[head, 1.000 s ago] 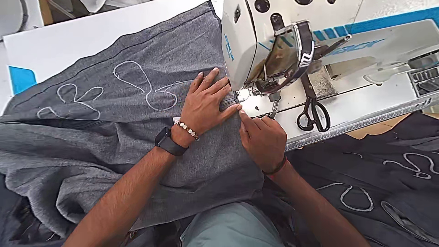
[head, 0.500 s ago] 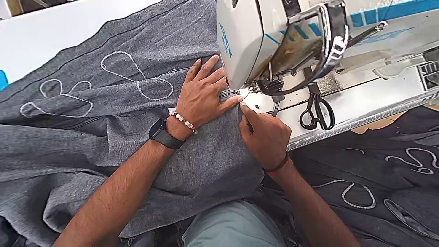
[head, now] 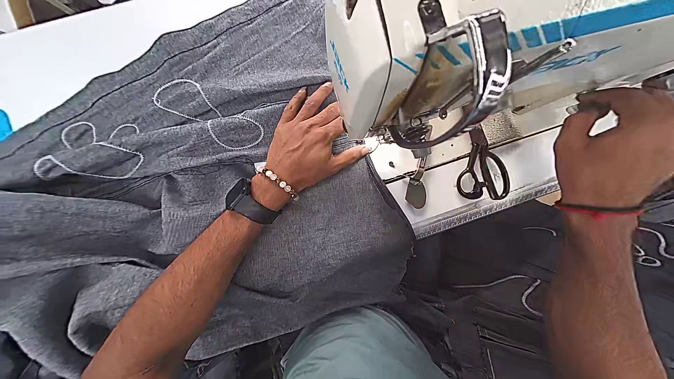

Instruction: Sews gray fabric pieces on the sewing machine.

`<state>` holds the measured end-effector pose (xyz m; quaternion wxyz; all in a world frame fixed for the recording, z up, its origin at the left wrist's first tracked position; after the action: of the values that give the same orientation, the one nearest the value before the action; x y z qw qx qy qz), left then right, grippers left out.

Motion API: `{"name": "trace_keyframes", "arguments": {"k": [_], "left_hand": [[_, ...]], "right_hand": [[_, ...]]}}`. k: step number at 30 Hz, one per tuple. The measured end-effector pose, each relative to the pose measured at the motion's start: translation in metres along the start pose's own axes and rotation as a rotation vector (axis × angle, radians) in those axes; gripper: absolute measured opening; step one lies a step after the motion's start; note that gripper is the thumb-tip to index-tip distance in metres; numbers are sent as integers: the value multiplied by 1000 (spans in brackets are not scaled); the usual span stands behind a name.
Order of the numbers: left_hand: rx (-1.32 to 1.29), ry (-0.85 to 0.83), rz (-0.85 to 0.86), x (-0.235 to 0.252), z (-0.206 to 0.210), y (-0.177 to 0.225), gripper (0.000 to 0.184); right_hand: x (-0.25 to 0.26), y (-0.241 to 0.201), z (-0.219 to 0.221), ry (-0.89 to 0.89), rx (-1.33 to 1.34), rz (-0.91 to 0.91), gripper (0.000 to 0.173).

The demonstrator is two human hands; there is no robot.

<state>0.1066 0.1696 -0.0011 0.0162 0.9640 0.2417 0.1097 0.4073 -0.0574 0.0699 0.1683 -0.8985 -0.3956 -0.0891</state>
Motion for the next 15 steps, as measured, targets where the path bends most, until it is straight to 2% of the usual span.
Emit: {"name": "trace_keyframes", "arguments": {"k": [3, 7, 12, 15], "left_hand": [[10, 1, 2, 3, 0, -3, 58], [23, 6, 36, 2, 0, -3, 58], [17, 3, 60, -1, 1, 0, 59], [21, 3, 62, 1, 0, -2, 58]], "right_hand": [[6, 8, 22, 96, -110, 3, 36], [-16, 14, 44, 61, -73, -21, 33], [-26, 6, 27, 69, 67, -31, 37], [-37, -25, 12, 156, 173, -90, 38]]}}
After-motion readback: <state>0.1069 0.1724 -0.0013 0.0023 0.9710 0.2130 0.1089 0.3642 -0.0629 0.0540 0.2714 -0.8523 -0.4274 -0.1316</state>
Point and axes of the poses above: each hand's wrist, its own x-axis towards the middle knuckle, its own z-axis out of the palm, y = z × x, the point moved 7 cm from there along x, towards the middle knuckle, and after that the axes turned 6 degrees about x, right-handed, at the moved point
